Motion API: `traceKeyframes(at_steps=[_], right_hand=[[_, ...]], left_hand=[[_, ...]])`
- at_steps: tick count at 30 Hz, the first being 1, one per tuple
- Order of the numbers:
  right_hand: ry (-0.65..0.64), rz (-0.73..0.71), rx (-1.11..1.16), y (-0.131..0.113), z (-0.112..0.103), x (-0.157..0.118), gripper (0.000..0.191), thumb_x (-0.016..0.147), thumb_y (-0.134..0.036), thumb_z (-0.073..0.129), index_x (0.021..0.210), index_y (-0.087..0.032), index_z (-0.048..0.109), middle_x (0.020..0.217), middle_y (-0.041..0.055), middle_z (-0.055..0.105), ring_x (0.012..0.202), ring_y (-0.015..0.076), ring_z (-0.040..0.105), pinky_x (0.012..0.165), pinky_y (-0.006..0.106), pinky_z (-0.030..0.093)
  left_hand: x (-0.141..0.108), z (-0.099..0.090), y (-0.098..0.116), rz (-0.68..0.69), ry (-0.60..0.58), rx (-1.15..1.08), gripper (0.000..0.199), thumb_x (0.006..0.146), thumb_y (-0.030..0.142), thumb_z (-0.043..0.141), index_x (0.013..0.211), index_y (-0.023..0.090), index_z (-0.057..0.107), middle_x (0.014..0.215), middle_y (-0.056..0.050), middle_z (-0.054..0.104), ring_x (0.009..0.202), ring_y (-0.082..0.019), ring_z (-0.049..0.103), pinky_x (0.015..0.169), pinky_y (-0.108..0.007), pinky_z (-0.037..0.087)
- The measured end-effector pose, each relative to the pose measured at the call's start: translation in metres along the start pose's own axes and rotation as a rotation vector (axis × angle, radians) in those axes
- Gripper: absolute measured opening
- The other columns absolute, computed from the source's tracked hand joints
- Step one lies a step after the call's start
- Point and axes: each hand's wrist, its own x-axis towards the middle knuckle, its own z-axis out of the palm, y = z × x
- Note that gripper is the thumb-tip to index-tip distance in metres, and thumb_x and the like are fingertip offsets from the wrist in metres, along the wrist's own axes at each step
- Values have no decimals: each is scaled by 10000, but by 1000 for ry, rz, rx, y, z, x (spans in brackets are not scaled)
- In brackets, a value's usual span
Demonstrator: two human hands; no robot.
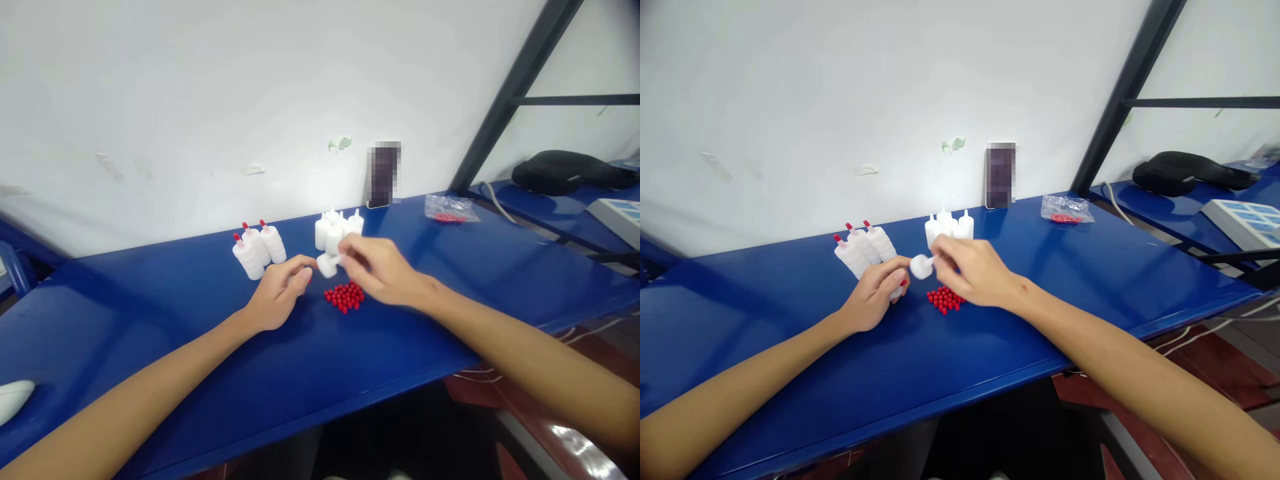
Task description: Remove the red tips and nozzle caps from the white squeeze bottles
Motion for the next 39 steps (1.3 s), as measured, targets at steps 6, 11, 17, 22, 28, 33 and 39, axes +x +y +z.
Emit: traceKeyframes(at_steps=[6, 11, 17, 22, 28, 33, 39], right_hand=[[64, 243, -258, 24, -10, 5, 116, 911, -263, 462, 906, -189, 551, 705, 9, 603, 595, 143, 484, 594, 278, 289], [-39, 317, -301, 34, -7, 7, 167, 941, -338, 477, 954, -201, 573, 679, -4, 621, 585, 142, 498, 578, 269, 262], [17, 181, -183, 17, -1, 3, 222, 976, -362, 457, 938, -180, 578, 648, -11, 592, 557, 120, 473, 592, 261, 295], [-177, -140, -109, -5, 13, 1, 250, 1000, -402, 462, 993, -183, 582, 705, -12, 606, 586, 116, 476, 567, 256, 285], [-235, -153, -94, -9, 12, 3, 201, 1022, -327, 406, 956, -189, 537, 796, 12, 615, 632, 124, 485, 575, 263, 296], [-311, -150, 8, -8, 11, 5, 212, 1035, -339, 387, 907, -201, 483, 810, 5, 573, 646, 123, 459, 600, 262, 323], [-242, 6, 298, 5, -4, 6, 381, 1051, -364, 326, 702, -214, 342, 642, -40, 378, 585, 106, 364, 584, 258, 317]], left_hand=[[-1, 1, 1, -55, 42, 38, 522, 1015, 423, 328, 590, 165, 487, 565, 3, 491, 523, -109, 439, 527, -252, 343], [-4, 0, -2, -71, 49, -1, 562, 1022, 456, 284, 589, 165, 493, 558, -2, 485, 518, -113, 423, 540, -270, 331], [-3, -1, -10, 2, -47, -139, 327, 979, 452, 330, 917, 181, 503, 723, 10, 501, 595, -133, 436, 587, -279, 348], [-7, 2, -9, 185, -149, -49, 217, 1026, 382, 319, 1136, 202, 371, 899, -22, 517, 706, -148, 450, 692, -310, 391], [-7, 2, -3, 191, -177, -14, 159, 1041, 367, 392, 1054, 209, 379, 830, 8, 502, 688, -134, 434, 677, -282, 391], [-5, 4, -4, 222, -107, 23, 136, 1039, 336, 407, 1045, 200, 423, 761, 30, 509, 635, -117, 436, 643, -254, 386], [-8, 5, -7, 373, -64, 180, 89, 1004, 182, 386, 1041, 204, 464, 864, 2, 541, 683, -114, 471, 676, -246, 401]])
